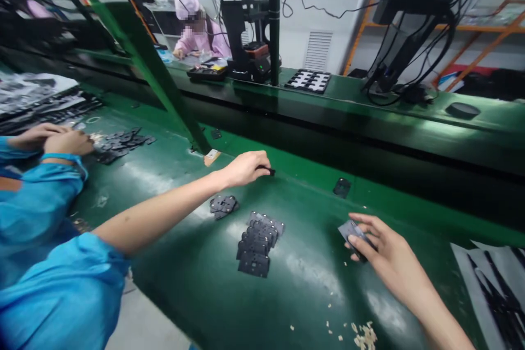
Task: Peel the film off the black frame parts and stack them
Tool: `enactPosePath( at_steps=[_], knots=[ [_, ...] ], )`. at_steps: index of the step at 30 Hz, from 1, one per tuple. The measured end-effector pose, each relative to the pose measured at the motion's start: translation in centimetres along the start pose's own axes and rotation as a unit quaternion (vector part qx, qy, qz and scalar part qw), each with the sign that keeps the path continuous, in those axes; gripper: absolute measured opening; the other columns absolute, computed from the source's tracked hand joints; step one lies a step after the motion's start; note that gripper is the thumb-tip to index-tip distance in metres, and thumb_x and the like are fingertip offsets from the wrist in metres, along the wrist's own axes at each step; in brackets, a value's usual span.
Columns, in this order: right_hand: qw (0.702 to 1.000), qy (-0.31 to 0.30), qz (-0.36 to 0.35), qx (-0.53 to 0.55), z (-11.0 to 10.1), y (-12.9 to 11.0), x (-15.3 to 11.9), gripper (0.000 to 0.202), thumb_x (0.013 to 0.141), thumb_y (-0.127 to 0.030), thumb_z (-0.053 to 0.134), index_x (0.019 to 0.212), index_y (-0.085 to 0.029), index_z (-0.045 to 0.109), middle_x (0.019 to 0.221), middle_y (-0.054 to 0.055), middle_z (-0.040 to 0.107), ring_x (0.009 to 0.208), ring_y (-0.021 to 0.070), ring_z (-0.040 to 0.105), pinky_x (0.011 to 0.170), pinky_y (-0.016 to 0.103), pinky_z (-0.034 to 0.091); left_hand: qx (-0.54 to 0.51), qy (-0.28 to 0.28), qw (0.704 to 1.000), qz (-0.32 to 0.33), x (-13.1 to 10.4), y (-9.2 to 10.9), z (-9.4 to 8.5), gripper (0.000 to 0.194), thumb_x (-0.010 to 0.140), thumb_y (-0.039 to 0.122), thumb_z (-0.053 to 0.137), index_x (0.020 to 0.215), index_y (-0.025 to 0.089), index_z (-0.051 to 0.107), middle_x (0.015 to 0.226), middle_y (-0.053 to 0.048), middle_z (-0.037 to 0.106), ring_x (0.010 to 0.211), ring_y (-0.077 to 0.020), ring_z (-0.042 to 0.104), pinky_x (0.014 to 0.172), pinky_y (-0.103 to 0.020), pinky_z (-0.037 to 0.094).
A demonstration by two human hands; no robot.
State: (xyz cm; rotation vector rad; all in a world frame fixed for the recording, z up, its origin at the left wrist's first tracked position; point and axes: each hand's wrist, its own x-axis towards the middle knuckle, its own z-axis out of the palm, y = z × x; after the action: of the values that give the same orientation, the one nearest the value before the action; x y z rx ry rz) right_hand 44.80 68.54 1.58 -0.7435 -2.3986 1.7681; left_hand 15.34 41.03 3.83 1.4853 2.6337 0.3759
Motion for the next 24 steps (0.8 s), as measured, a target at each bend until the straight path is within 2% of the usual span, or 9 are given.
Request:
enactPosePath(
  at_steps=[2, 5, 7, 10, 13, 16, 19, 22, 24],
  knots=[
    [1.0, -0.012, 0.015, 0.01, 0.5, 0.8, -2.0, 0.077, 0.072, -0.071, 0.088, 0.127, -0.021, 0.068, 0.103, 0.013, 0.072, 0.087, 0.0312, 0.075, 0.063, 0.038, 0.07, 0.021, 0.024, 0.999, -0.007, -4.7, -0.4, -0.7, 0.024, 0.108, 0.026, 0.054, 0.112, 0.02, 0.076, 0.115, -0.01, 0.068, 0.113, -0.0273, 0.063, 0.093, -0.038, 0.052],
    [0.999, -0.031, 0.03, 0.025, 1.7, 1.4, -4.5, 0.072, 0.074, -0.068, 0.087, 0.128, -0.022, 0.07, 0.123, 0.017, 0.071, 0.103, 0.0369, 0.074, 0.067, 0.039, 0.071, 0.038, 0.036, 0.998, -0.019, -10.9, -0.9, -0.1, 0.031, 0.11, 0.025, 0.046, 0.118, 0.017, 0.075, 0.115, -0.013, 0.067, 0.109, -0.0292, 0.061, 0.09, -0.041, 0.053],
    [0.998, -0.044, 0.033, 0.027, 2.6, 1.4, -5.8, 0.069, 0.077, -0.064, 0.087, 0.13, -0.024, 0.071, 0.132, 0.018, 0.069, 0.113, 0.0388, 0.073, 0.076, 0.039, 0.071, 0.035, 0.032, 0.999, -0.02, -13.9, -1.1, 1.1, 0.03, 0.109, 0.028, 0.049, 0.119, 0.017, 0.075, 0.116, -0.013, 0.067, 0.106, -0.0293, 0.062, 0.089, -0.042, 0.055],
    [0.999, -0.038, 0.025, 0.019, 4.0, 1.4, -7.4, 0.063, 0.08, -0.063, 0.084, 0.129, -0.025, 0.071, 0.133, 0.016, 0.07, 0.117, 0.038, 0.072, 0.081, 0.038, 0.07, 0.012, 0.025, 0.999, -0.019, -16.5, -1.7, 2.6, 0.029, 0.106, 0.038, 0.059, 0.12, 0.017, 0.074, 0.12, -0.013, 0.067, 0.106, -0.0301, 0.063, 0.092, -0.045, 0.057],
    [0.998, -0.028, 0.034, 0.04, 5.1, 1.4, -8.5, 0.063, 0.082, -0.065, 0.082, 0.129, -0.026, 0.069, 0.13, 0.016, 0.07, 0.118, 0.0373, 0.071, 0.076, 0.038, 0.071, -0.02, 0.035, 0.999, -0.026, -17.1, -2.1, 2.7, 0.034, 0.104, 0.041, 0.062, 0.125, 0.016, 0.072, 0.124, -0.015, 0.066, 0.109, -0.0322, 0.064, 0.096, -0.05, 0.057],
    [0.997, -0.038, 0.036, 0.062, 6.6, 0.7, -9.0, 0.059, 0.084, -0.06, 0.082, 0.129, -0.026, 0.066, 0.117, 0.013, 0.073, 0.109, 0.0331, 0.074, 0.073, 0.036, 0.07, -0.061, 0.047, 0.997, -0.025, -16.2, -0.6, 1.3, 0.028, 0.105, 0.037, 0.062, 0.123, 0.017, 0.073, 0.121, -0.013, 0.069, 0.109, -0.0284, 0.067, 0.097, -0.046, 0.057],
    [0.995, -0.067, 0.004, 0.072, 8.9, -1.6, -8.7, 0.05, 0.088, -0.052, 0.08, 0.127, -0.026, 0.064, 0.106, 0.009, 0.074, 0.092, 0.0262, 0.076, 0.071, 0.033, 0.069, -0.222, 0.029, 0.975, -0.01, -14.7, 3.8, 0.1, 0.025, 0.102, 0.036, 0.069, 0.119, 0.019, 0.074, 0.111, -0.007, 0.073, 0.097, -0.0201, 0.071, 0.086, -0.033, 0.058],
    [0.991, -0.112, -0.035, 0.068, 11.6, -4.1, -8.3, 0.042, 0.09, -0.045, 0.076, 0.126, -0.027, 0.063, 0.101, 0.007, 0.075, 0.089, 0.0241, 0.076, 0.074, 0.032, 0.068, -0.439, -0.043, 0.897, 0.015, -13.6, 9.0, 0.5, 0.035, 0.091, 0.035, 0.083, 0.119, 0.017, 0.073, 0.104, -0.006, 0.075, 0.086, -0.0174, 0.071, 0.073, -0.026, 0.055],
    [0.987, -0.144, -0.049, 0.053, 12.7, -4.8, -8.3, 0.04, 0.092, -0.043, 0.074, 0.127, -0.027, 0.062, 0.101, 0.006, 0.076, 0.091, 0.0242, 0.077, 0.078, 0.033, 0.068, -0.491, -0.067, 0.869, 0.008, -13.4, 11.3, 1.5, 0.026, 0.091, 0.031, 0.082, 0.11, 0.016, 0.073, 0.091, -0.003, 0.075, 0.075, -0.0141, 0.067, 0.065, -0.022, 0.05]
  ],
)
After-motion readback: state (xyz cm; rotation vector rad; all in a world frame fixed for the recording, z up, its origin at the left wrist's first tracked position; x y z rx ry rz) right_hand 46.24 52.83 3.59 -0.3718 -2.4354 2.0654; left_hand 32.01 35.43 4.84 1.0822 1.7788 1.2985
